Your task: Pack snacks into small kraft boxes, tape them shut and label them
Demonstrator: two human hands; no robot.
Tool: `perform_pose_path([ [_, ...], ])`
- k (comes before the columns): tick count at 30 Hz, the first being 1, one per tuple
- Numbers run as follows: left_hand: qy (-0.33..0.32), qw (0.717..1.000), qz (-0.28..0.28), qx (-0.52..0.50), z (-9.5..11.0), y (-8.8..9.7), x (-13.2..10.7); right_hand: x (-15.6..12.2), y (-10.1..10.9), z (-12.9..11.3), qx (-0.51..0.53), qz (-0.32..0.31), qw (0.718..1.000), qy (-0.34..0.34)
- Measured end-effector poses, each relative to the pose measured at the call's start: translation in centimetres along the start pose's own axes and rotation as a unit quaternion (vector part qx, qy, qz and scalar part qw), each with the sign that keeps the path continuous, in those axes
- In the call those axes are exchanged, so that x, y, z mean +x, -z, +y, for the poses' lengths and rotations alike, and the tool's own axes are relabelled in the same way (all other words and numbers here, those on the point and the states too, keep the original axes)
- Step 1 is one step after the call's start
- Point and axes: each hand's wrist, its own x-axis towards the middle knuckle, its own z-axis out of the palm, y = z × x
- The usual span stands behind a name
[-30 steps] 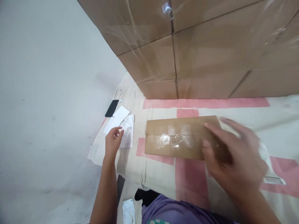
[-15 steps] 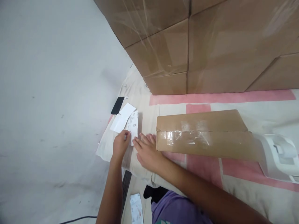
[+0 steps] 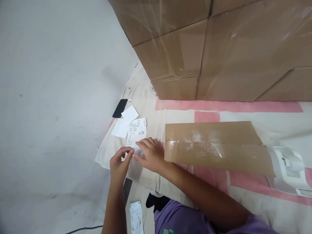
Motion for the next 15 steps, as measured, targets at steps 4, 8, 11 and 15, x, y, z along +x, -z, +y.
perform_pose_path([
  [4, 0.020, 0.999, 0.024, -0.044, 0.9, -0.1, -2.5, -1.1, 0.5, -1.1, 0.089, 0.048, 0.994, 0.045],
  [8, 0.003, 0.995, -0.007, -0.097, 1.5, -0.9, -4.4, -4.2, 2.7, -2.2, 0.127, 0.084, 0.988, 0.011],
  [11, -0.054, 0.982, -0.054, -0.170, 2.6, -1.8, -5.2, -7.1, 4.4, -3.2, 0.153, 0.090, 0.984, -0.014],
  [15, -0.131, 0.953, -0.100, -0.253, 4.4, -2.0, -5.7, -9.6, 5.2, -4.0, 0.186, 0.117, 0.975, -0.029],
])
